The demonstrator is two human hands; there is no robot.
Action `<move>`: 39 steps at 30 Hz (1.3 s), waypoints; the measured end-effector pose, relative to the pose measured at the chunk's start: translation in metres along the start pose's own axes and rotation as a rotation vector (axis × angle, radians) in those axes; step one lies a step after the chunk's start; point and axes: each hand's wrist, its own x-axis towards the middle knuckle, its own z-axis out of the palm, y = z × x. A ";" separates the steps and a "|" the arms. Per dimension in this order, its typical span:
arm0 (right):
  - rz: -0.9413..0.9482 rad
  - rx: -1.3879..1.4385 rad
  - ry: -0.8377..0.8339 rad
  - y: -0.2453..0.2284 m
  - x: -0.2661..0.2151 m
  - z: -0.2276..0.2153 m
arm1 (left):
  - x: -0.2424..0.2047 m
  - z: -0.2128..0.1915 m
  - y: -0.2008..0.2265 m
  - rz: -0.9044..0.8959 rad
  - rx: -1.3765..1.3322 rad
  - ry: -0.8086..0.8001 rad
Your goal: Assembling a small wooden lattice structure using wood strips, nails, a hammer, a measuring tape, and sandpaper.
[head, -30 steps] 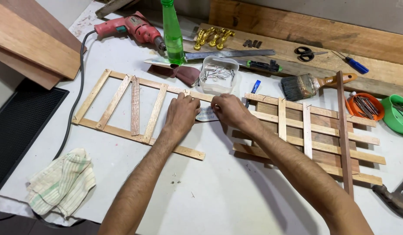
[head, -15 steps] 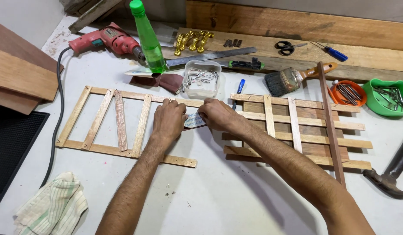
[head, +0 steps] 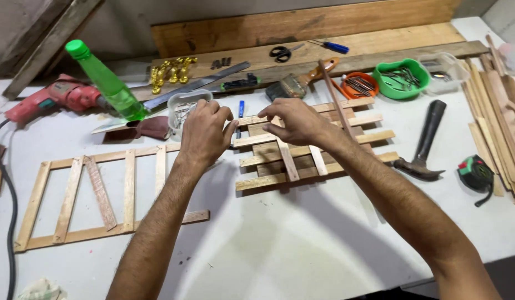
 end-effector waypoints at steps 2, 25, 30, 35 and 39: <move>0.013 -0.038 0.023 0.014 -0.023 -0.019 | 0.015 0.004 0.017 0.055 -0.020 -0.006; 0.553 0.108 -0.017 0.109 -0.200 -0.082 | 0.123 0.127 0.234 -0.256 -0.253 -0.625; 0.488 0.188 0.075 0.119 -0.194 -0.072 | 0.119 0.157 0.221 -0.366 -0.494 -0.541; 0.578 0.331 0.169 0.126 -0.181 -0.065 | 0.114 0.142 0.205 -0.474 -0.739 -0.513; 0.714 0.304 0.242 0.094 -0.154 -0.079 | 0.107 0.118 0.190 -0.442 -0.966 -0.461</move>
